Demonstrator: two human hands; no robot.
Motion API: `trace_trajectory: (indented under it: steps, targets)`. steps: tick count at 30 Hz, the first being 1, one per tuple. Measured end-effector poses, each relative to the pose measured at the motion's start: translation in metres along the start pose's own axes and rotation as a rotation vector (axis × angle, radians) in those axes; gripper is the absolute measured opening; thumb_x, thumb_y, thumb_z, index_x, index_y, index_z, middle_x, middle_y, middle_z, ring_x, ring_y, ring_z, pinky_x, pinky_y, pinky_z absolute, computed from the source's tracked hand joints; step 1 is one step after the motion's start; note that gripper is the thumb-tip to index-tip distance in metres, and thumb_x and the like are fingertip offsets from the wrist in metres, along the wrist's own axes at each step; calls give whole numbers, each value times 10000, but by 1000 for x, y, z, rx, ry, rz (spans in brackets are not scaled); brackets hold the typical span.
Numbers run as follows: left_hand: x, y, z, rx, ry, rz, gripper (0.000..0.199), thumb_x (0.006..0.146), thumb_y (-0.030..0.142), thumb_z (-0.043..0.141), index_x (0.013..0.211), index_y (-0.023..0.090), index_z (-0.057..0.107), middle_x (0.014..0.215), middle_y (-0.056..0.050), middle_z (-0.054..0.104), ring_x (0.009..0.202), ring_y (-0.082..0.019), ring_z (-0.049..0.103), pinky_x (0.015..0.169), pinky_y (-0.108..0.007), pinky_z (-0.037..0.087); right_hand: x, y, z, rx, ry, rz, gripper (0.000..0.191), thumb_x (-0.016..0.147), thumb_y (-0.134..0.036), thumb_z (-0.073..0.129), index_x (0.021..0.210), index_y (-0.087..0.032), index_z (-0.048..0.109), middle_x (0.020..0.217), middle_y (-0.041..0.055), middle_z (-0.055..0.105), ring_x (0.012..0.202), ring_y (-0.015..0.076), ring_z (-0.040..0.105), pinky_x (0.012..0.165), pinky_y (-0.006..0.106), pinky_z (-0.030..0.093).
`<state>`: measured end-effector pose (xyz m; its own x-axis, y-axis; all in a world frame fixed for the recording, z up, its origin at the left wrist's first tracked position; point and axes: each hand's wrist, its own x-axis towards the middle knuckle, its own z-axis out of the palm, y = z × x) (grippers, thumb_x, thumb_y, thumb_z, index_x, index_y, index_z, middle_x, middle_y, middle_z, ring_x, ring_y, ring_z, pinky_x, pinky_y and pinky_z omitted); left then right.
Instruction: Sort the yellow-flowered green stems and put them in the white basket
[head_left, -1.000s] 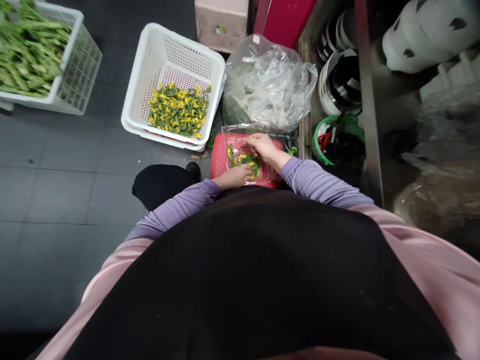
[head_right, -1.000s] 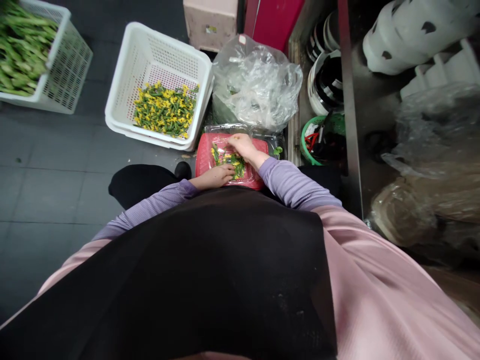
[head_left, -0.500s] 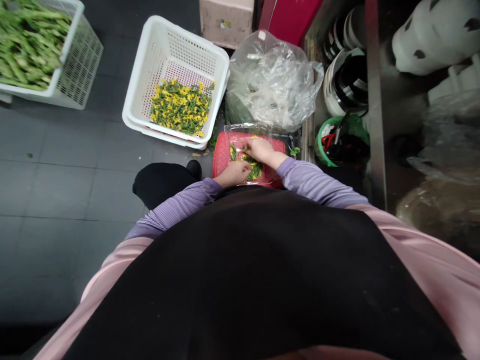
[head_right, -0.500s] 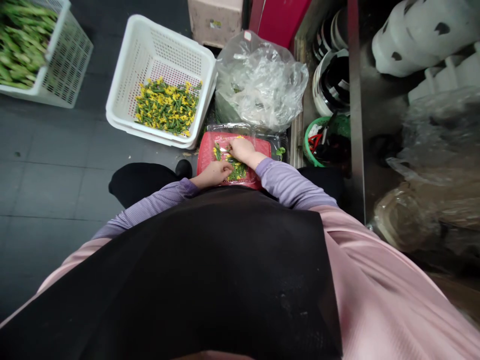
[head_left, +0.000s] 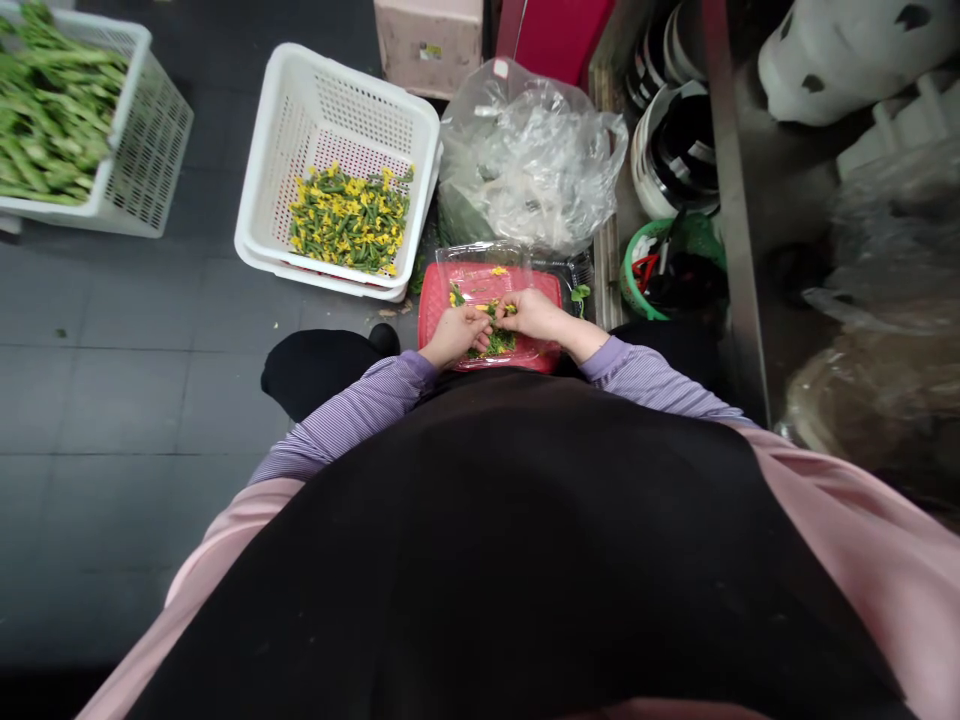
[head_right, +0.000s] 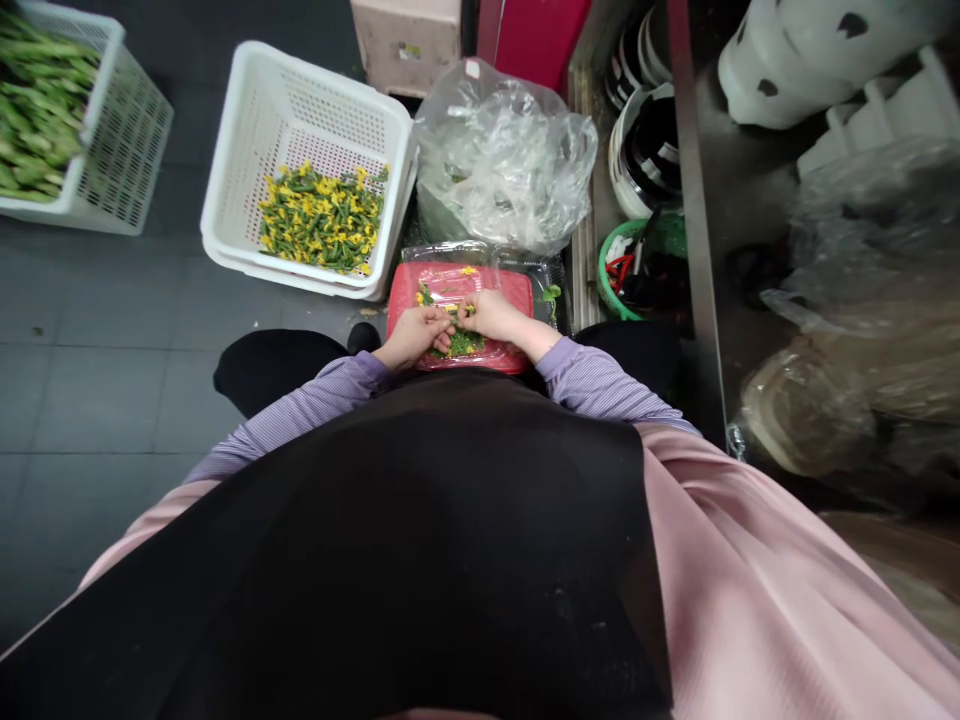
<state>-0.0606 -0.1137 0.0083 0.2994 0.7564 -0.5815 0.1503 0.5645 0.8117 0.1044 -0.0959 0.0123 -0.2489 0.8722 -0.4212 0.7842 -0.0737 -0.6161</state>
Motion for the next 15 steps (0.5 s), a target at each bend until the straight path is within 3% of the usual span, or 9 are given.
trace_trajectory:
  steps: [5,8,10,12,15]
  targets:
    - [-1,-4,0,39,-56,-2,275,980,36,487,726,125,541,525,49,555,409,-56,544,492,-185,498,-3,2,-9,222,-167,45,30,736,-126,695,743,-140,670,598,-39,552,557,82,434,589,238,354]
    - [3,-13,-2,177,-72,3,222,959,35,484,784,122,588,566,36,579,469,-76,585,559,-220,545,-4,7,-21,499,-283,83,57,750,-170,664,733,-164,609,549,-55,467,498,77,360,494,220,271]
    - [7,-20,-5,354,-68,101,188,888,-3,523,895,117,667,672,4,659,578,-90,644,679,-245,586,-3,7,-31,717,-295,97,67,758,-184,623,742,-177,558,584,-48,462,484,74,335,456,213,206]
    - [10,-24,-8,542,-79,263,319,795,-29,566,1017,133,729,869,-35,741,747,-110,697,834,-263,590,1,5,-37,858,-289,95,77,747,-166,605,775,-179,535,654,-33,503,485,67,330,445,207,184]
    - [10,-24,-10,741,-152,388,412,751,-7,587,1074,165,776,1090,-54,767,954,-151,710,961,-271,553,21,-3,-33,875,-261,93,87,784,-175,611,836,-183,542,668,-41,504,475,65,309,445,199,205]
